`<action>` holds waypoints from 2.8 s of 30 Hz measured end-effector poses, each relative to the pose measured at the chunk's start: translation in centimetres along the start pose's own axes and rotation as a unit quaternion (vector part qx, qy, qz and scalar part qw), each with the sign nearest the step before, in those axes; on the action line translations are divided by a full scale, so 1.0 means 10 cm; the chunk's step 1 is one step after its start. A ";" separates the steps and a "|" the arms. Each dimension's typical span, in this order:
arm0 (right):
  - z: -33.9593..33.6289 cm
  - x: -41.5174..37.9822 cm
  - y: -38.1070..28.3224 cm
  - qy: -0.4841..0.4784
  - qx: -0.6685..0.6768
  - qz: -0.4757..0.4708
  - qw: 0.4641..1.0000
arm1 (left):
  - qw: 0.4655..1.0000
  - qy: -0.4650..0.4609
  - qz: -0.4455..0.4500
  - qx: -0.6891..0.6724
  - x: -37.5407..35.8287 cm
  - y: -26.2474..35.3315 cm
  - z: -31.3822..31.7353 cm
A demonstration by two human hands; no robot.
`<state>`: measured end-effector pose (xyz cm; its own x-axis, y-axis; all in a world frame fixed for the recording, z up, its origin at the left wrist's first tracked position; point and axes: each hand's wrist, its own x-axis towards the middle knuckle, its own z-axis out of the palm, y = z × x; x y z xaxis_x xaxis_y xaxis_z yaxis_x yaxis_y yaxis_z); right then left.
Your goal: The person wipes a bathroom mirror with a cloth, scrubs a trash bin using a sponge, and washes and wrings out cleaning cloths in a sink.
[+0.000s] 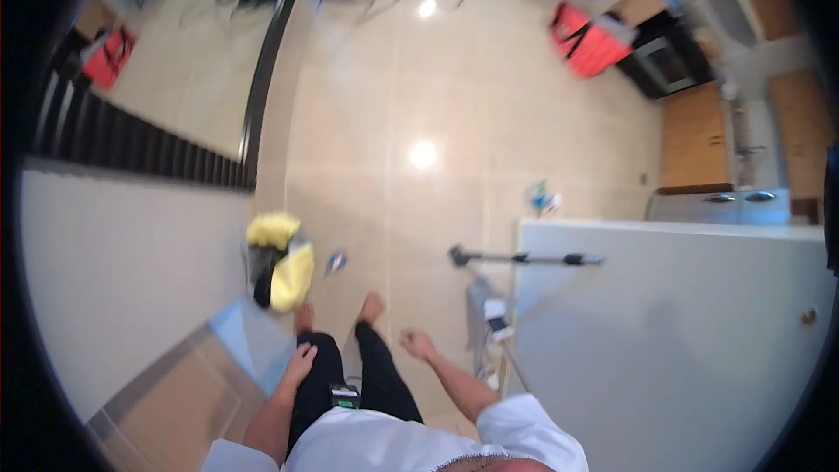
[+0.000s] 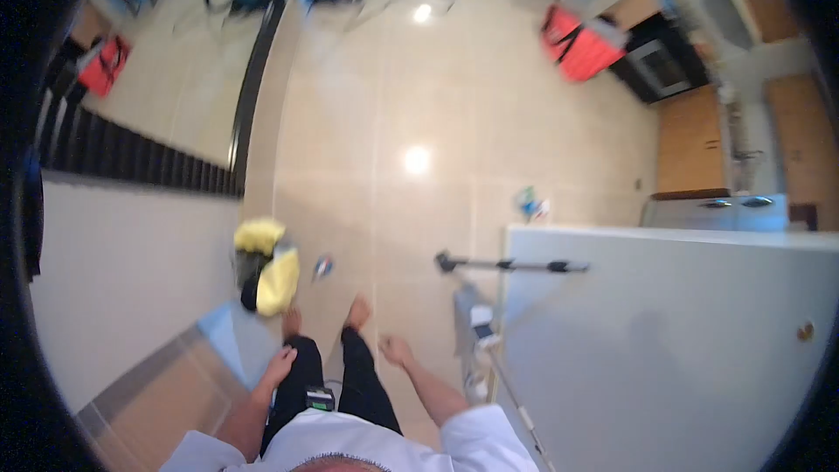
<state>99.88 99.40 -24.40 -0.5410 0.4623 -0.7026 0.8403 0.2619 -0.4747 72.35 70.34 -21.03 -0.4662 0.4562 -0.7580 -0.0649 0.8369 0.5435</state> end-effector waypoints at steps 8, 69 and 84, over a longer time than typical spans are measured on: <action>-1.79 -1.38 0.78 0.225 0.287 0.290 0.885 | 0.994 -0.083 0.064 0.009 0.51 1.66 -0.11; -10.59 6.49 -1.28 0.128 0.113 0.250 0.953 | 0.721 -0.027 0.614 0.320 7.74 17.61 -2.68; -14.83 7.78 -2.87 0.514 0.531 0.169 0.652 | 0.966 -0.174 0.190 0.018 11.54 17.20 -2.67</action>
<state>38.90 253.44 13.20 0.4379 0.8075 -0.3953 0.1105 -0.4846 -0.8677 -16.12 258.81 -5.38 -0.1247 0.8010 -0.5855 0.0868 0.5966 0.7978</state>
